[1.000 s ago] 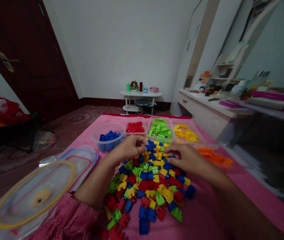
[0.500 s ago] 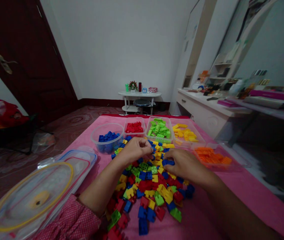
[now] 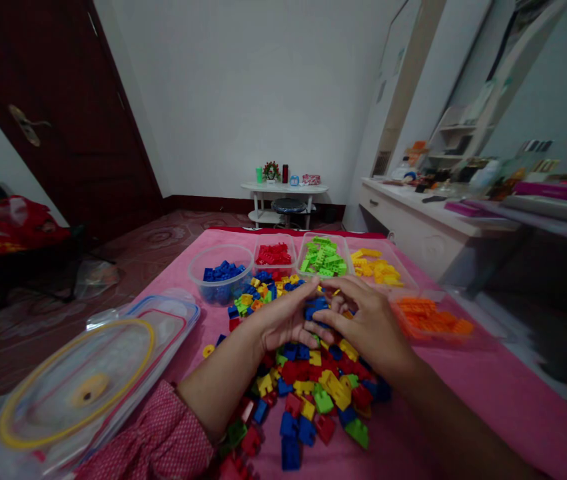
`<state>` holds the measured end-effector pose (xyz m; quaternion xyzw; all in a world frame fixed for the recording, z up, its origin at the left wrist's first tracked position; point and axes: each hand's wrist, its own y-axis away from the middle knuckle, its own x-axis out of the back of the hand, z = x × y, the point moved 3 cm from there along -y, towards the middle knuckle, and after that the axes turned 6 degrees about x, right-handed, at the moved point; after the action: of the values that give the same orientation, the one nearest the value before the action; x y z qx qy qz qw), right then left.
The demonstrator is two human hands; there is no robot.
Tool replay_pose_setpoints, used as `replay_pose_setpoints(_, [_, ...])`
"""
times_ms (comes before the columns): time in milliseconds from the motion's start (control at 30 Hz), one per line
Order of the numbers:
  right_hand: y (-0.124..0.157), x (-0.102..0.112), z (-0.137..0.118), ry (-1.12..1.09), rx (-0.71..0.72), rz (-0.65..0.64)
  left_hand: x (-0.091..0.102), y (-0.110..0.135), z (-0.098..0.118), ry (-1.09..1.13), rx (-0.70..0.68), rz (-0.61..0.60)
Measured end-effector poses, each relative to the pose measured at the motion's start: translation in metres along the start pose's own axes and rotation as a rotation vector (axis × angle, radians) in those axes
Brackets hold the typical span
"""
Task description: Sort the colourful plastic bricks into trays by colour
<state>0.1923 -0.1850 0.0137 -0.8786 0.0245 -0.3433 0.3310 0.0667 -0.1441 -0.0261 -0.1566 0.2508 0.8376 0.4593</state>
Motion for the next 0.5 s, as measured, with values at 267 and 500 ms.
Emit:
replay_pose_setpoints(267, [0.002, 0.004, 0.001, -0.079, 0.024, 0.148, 0.023, 0.023, 0.035, -0.193, -0.268, 0.375])
replay_pose_setpoints(500, [0.003, -0.003, 0.004, -0.008, 0.004, 0.054, 0.098, 0.084, 0.076, -1.198, -0.487, 1.463])
